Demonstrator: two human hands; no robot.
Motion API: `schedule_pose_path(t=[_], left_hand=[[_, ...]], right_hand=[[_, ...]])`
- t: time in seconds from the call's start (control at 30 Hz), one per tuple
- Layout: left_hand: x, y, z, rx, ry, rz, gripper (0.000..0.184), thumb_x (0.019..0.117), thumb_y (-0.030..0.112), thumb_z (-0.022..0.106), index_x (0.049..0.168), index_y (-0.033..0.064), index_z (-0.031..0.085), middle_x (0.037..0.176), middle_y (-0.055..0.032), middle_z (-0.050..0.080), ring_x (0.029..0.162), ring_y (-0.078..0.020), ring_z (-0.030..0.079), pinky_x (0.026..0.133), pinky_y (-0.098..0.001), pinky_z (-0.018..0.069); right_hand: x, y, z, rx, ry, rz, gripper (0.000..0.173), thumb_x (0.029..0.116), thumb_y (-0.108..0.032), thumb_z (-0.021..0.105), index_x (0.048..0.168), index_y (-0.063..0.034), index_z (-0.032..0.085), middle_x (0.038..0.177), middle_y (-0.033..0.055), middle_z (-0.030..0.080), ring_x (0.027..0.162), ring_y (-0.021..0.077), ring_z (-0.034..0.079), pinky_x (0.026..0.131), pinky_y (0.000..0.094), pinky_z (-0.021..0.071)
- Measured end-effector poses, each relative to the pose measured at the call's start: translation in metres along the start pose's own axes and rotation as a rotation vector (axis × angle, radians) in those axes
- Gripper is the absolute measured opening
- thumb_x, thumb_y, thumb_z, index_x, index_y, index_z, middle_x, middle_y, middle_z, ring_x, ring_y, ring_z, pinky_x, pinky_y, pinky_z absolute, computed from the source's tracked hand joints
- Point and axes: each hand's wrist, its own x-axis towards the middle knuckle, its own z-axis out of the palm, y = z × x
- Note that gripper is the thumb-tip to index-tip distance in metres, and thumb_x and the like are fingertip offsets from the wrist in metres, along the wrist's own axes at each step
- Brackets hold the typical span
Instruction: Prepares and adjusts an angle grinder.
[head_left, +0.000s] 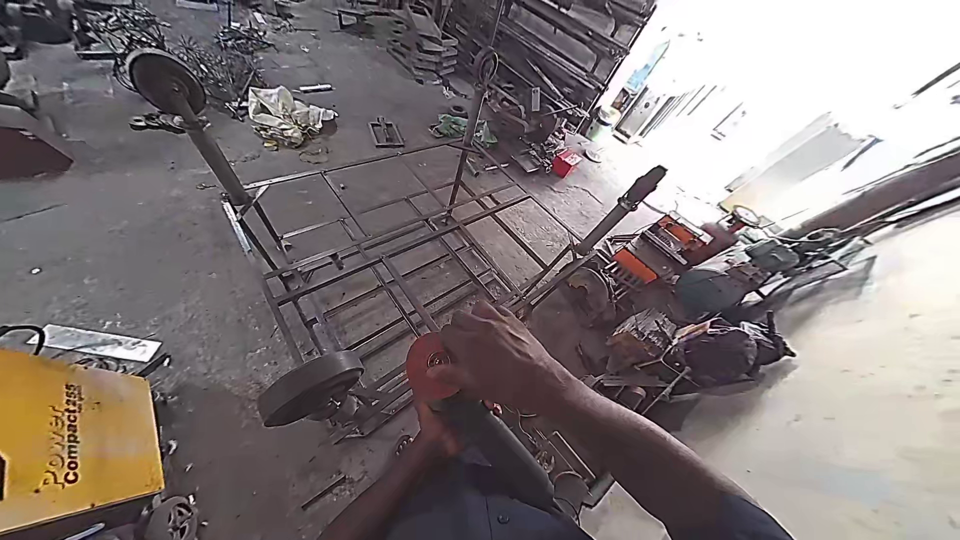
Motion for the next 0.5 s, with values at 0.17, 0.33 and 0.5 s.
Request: schedule_pose_path(t=[0.17, 0.33, 0.5], left_hand=[[0.006, -0.003, 0.001, -0.028, -0.035, 0.041, 0.082, 0.0784, 0.092, 0.038, 0.097, 0.0214, 0.074, 0.093, -0.0062, 0.076, 0.088, -0.0194, 0.073, 0.077, -0.0432, 0.0611], [0.012, -0.004, -0.008, 0.005, -0.069, -0.022, 0.092, 0.0715, 0.097, 0.039, 0.098, 0.0171, 0.075, 0.088, -0.0111, 0.074, 0.081, -0.0255, 0.073, 0.073, -0.047, 0.0605], [0.012, -0.006, -0.009, -0.016, -0.175, -0.057, 0.084, 0.0698, 0.091, 0.052, 0.099, 0.0166, 0.076, 0.091, -0.0113, 0.075, 0.084, -0.0258, 0.074, 0.077, -0.0459, 0.0609]], right_hand=[[-0.002, -0.001, -0.003, -0.006, -0.034, -0.076, 0.034, 0.1011, -0.042, 0.058, 0.114, -0.0124, 0.068, 0.108, 0.0087, 0.065, 0.107, 0.031, 0.059, 0.087, 0.0497, 0.047], [-0.007, 0.018, -0.008, 0.264, 0.059, -0.235, 0.038, 0.0896, -0.007, 0.06, 0.118, -0.0287, 0.072, 0.124, -0.0018, 0.064, 0.118, 0.0229, 0.056, 0.094, 0.0498, 0.0471], [-0.007, 0.016, -0.006, 0.125, 0.036, -0.006, 0.038, 0.1034, -0.045, 0.054, 0.122, -0.0144, 0.065, 0.107, 0.0065, 0.067, 0.105, 0.0269, 0.062, 0.089, 0.0472, 0.0506]])
